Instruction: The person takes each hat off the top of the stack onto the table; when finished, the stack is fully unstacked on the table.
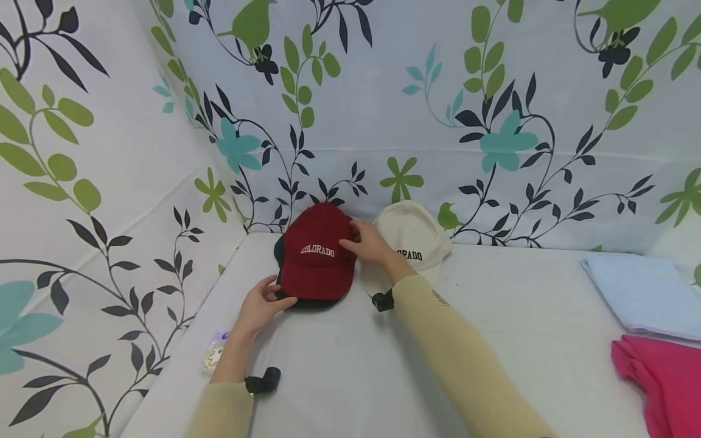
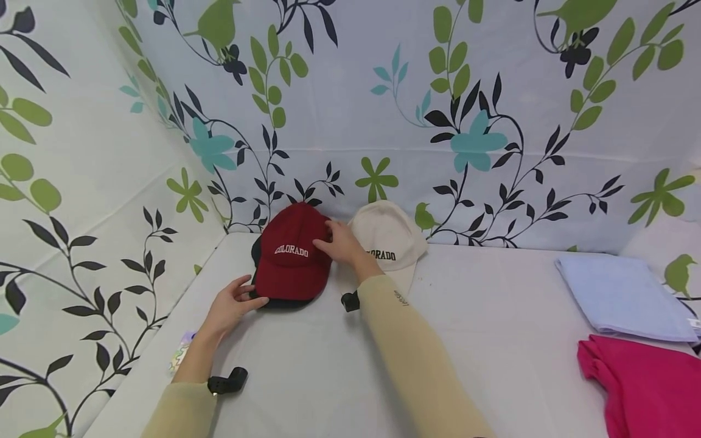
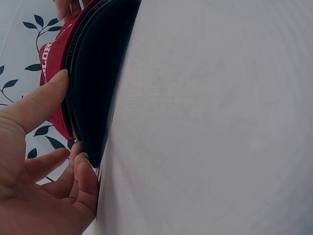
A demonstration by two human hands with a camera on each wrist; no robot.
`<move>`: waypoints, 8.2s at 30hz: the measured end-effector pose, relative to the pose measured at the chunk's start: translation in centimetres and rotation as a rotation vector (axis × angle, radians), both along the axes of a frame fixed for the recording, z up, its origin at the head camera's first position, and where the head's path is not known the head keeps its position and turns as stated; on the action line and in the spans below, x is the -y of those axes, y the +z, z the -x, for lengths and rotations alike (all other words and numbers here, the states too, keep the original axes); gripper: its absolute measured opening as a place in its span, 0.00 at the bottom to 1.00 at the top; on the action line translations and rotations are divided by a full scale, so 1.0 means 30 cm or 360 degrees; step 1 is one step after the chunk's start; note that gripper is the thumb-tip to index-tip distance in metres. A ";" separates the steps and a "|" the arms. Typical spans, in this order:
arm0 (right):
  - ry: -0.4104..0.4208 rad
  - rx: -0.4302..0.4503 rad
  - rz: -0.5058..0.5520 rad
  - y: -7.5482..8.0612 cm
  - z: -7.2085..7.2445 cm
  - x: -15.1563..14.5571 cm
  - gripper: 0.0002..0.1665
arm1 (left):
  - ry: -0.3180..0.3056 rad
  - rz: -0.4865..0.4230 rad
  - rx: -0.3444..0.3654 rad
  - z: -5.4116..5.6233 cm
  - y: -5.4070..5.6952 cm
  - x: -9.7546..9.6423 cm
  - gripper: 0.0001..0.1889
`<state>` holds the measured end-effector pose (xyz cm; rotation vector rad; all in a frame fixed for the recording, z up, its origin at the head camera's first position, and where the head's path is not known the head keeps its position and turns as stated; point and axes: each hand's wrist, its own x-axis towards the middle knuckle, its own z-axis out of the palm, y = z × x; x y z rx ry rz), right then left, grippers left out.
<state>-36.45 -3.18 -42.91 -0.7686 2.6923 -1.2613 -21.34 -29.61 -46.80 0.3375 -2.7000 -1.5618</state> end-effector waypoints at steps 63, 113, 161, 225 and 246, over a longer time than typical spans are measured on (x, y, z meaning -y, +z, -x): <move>-0.0075 0.0160 0.0593 0.039 -0.039 0.007 0.24 | -0.0042 -0.0581 -0.0258 -0.013 -0.028 0.000 0.39; 0.0000 -0.0135 0.0777 0.260 -0.117 -0.100 0.20 | -0.0030 -0.0675 -0.0607 -0.062 0.089 -0.146 0.40; -0.0339 -0.0286 0.0706 0.282 -0.205 -0.623 0.19 | -0.0376 -0.0799 -0.0747 0.030 0.068 -0.631 0.43; -0.0846 -0.0009 0.0340 0.043 -0.195 -1.113 0.21 | -0.0440 -0.0067 -0.0337 0.048 -0.056 -1.203 0.40; -0.0846 0.0089 0.0101 -0.010 -0.186 -1.102 0.24 | -0.0665 -0.0236 -0.0171 0.077 -0.078 -1.131 0.35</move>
